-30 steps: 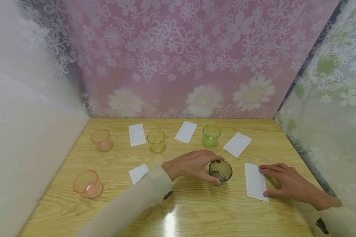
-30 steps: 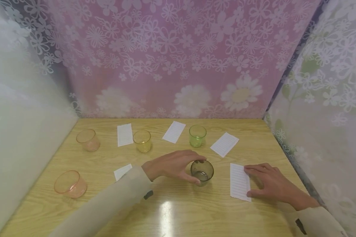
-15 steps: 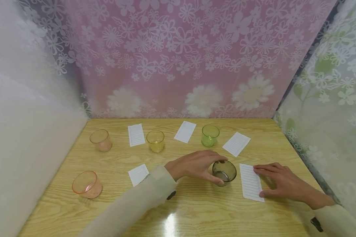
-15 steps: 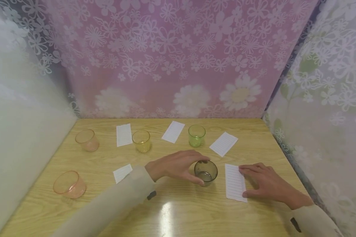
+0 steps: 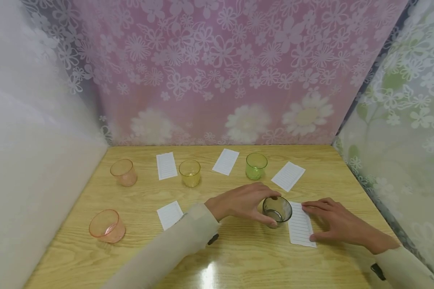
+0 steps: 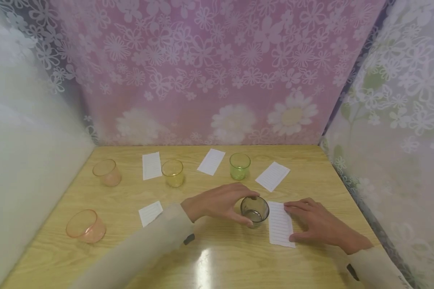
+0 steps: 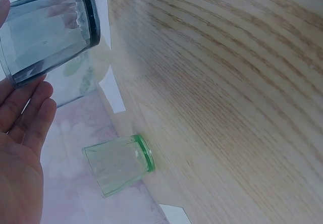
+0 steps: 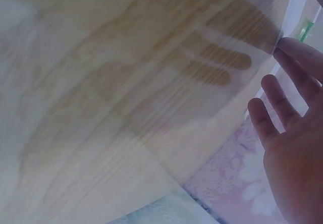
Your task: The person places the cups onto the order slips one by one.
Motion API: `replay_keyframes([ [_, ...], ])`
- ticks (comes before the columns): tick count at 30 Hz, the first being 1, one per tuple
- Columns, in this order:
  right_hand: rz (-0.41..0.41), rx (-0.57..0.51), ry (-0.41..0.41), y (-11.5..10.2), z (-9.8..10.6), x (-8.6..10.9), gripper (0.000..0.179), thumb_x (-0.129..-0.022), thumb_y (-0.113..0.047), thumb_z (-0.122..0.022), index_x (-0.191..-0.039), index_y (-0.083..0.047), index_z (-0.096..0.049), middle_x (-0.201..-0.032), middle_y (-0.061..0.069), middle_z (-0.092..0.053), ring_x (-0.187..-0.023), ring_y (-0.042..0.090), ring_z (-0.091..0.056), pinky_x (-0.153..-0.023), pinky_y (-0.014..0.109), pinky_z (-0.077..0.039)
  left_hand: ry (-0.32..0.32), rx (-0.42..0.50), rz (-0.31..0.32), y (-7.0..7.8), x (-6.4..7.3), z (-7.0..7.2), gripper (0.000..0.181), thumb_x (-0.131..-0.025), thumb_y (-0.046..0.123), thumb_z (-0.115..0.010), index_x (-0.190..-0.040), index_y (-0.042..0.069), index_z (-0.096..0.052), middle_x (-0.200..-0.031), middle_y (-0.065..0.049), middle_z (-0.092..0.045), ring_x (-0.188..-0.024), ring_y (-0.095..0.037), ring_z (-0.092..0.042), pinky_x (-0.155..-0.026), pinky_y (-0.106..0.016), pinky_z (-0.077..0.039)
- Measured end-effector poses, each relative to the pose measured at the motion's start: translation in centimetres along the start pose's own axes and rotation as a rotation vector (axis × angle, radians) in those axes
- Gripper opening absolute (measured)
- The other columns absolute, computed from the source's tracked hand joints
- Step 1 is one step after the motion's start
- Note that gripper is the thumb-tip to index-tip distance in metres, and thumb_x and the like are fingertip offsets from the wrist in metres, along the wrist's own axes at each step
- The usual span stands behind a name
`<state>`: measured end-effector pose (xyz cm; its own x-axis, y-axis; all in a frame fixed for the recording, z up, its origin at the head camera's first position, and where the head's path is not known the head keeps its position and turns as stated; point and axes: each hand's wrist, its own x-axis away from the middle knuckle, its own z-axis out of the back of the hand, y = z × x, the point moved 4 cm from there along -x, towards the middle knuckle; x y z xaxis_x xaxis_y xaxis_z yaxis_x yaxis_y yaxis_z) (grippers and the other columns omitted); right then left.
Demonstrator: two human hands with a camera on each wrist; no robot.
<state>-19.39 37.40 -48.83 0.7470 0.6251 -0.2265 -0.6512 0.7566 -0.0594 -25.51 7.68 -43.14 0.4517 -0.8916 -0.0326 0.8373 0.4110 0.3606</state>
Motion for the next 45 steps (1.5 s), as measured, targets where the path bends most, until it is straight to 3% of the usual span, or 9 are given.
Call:
replay_keyframes([
  [5,0.063,-0.01,0.02,-0.4,0.0,-0.5,0.088,-0.077,-0.063,-0.093,-0.145,-0.011,-0.07,-0.147,0.002,-0.067,-0.123,0.019,-0.057,-0.093,0.038,-0.052,0.0,0.005,-0.002,0.2,-0.3,-0.1,0.087,-0.094,0.068,-0.076,-0.164,0.022,-0.051,-0.157,0.006,-0.06,-0.146,-0.009,-0.053,-0.121,-0.024,-0.045],
  [10,0.085,-0.017,0.011,-0.8,0.2,-0.9,0.089,-0.078,-0.064,-0.092,-0.146,-0.012,-0.07,-0.147,0.002,-0.067,-0.12,0.019,-0.058,-0.09,0.042,-0.055,-0.004,0.013,-0.012,0.5,-0.7,-0.4,0.087,-0.095,0.068,-0.076,-0.164,0.022,-0.051,-0.158,0.007,-0.059,-0.147,-0.009,-0.053,-0.121,-0.023,-0.044],
  [23,-0.018,-0.061,-0.107,-1.5,-0.1,-2.1,0.088,-0.084,-0.072,-0.084,-0.146,-0.012,-0.07,-0.147,0.001,-0.067,-0.124,0.021,-0.058,-0.093,0.047,-0.058,-0.016,0.014,-0.02,1.1,-1.6,-0.9,0.088,-0.094,0.069,-0.076,-0.165,0.023,-0.049,-0.157,0.008,-0.059,-0.146,-0.006,-0.052,-0.118,-0.019,-0.044],
  [35,-0.013,-0.096,-0.083,-2.4,-0.6,-2.8,0.093,-0.081,-0.068,-0.088,-0.145,-0.003,-0.069,-0.142,0.007,-0.068,-0.126,0.024,-0.058,-0.093,0.048,-0.06,-0.024,0.011,-0.036,1.3,-2.3,-1.5,0.088,-0.096,0.069,-0.074,-0.166,0.022,-0.048,-0.156,0.01,-0.059,-0.143,-0.003,-0.052,-0.116,-0.016,-0.043],
  [45,-0.031,-0.14,-0.124,-2.7,-0.6,-3.4,0.095,-0.081,-0.07,-0.087,-0.147,-0.005,-0.066,-0.142,0.005,-0.066,-0.126,0.025,-0.057,-0.095,0.048,-0.06,-0.026,0.016,-0.046,1.3,-2.4,-2.1,0.089,-0.095,0.065,-0.077,-0.166,0.021,-0.047,-0.158,0.008,-0.058,-0.146,-0.006,-0.052,-0.12,-0.017,-0.041],
])
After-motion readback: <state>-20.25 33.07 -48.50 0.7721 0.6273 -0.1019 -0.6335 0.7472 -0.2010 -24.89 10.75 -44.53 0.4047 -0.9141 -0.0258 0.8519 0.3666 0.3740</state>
